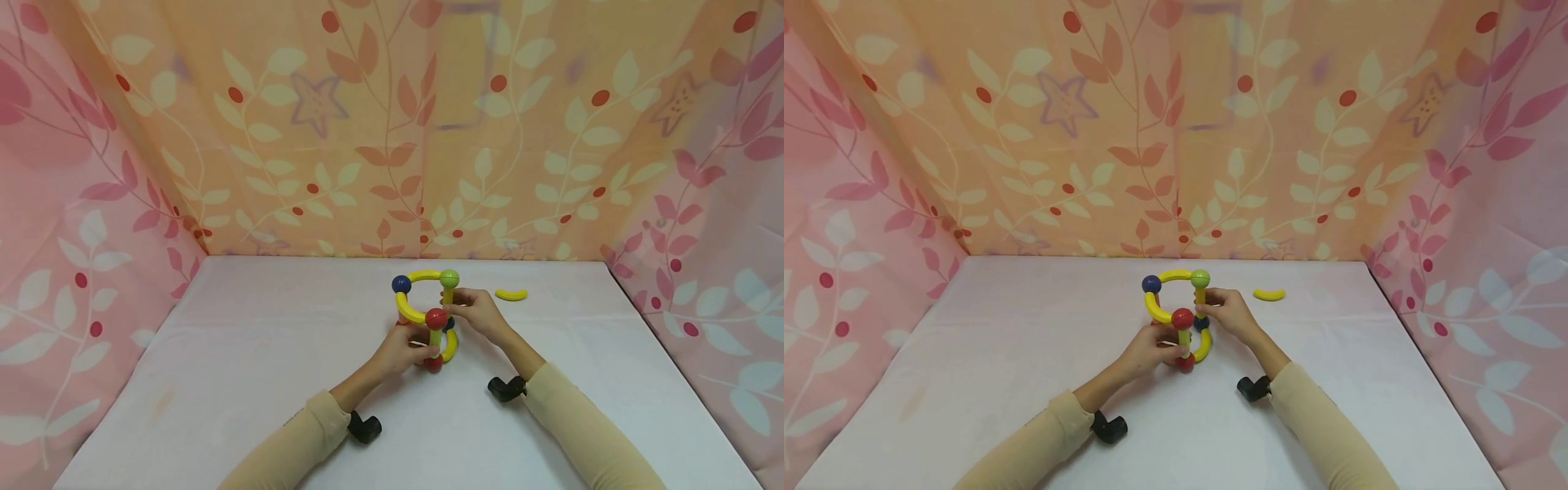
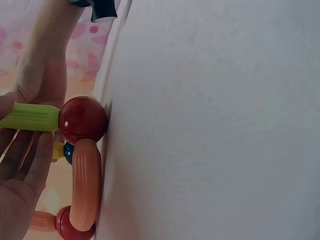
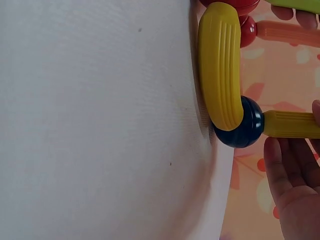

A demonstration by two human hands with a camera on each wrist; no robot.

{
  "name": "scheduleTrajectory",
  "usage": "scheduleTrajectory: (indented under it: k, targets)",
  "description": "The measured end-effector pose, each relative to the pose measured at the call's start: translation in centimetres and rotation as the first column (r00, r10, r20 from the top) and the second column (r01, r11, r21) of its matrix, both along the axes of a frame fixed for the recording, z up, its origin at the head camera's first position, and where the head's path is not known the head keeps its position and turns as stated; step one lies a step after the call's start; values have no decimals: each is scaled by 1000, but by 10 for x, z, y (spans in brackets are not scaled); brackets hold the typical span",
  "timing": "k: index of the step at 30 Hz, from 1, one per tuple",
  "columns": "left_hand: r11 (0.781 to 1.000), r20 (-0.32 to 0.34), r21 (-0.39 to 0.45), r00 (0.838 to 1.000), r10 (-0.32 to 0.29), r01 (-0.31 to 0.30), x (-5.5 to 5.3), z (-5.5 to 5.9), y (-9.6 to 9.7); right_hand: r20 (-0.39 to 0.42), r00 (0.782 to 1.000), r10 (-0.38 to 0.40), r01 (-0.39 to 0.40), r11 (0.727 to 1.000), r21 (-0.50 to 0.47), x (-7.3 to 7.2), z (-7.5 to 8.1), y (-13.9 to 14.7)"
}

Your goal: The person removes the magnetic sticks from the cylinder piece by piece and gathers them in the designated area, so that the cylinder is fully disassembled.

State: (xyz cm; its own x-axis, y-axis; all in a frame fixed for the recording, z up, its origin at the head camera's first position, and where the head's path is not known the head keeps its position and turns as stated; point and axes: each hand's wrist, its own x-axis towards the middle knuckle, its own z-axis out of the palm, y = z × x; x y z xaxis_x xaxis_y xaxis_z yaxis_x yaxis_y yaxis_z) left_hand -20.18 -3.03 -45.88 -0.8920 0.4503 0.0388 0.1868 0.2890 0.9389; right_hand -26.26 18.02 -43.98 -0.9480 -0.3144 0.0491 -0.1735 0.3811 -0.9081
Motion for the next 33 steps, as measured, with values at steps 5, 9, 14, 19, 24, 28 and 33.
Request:
scheduleTrajectory:
  k: [5,9,14,19,24,28,33]
  targets:
    - [1000,12,11,1000,-9,9,0,-4,-2,-35,999,-32,33,999,36,-2,-8,6]
    - [1000,22,27,1000,-5,4,2,-4,-7,-65,995,-80,85,994,75,9,3,12]
    - [997,26,45,998,62,-63,5,2,-19,-126,986,-113,121,990,65,24,17,18]
    - [983,102,123,987,123,-135,5,13,-32,-152,982,-110,115,993,22,37,26,22]
    - [935,306,271,941,143,-230,5,24,-41,-172,984,-49,45,999,-29,50,34,16]
    - [891,443,332,885,145,-311,5,30,-43,-215,976,24,-40,997,-70,56,38,8]
    - [849,533,376,836,130,-371,6,36,-40,-226,969,95,-113,991,-67,59,40,-2]
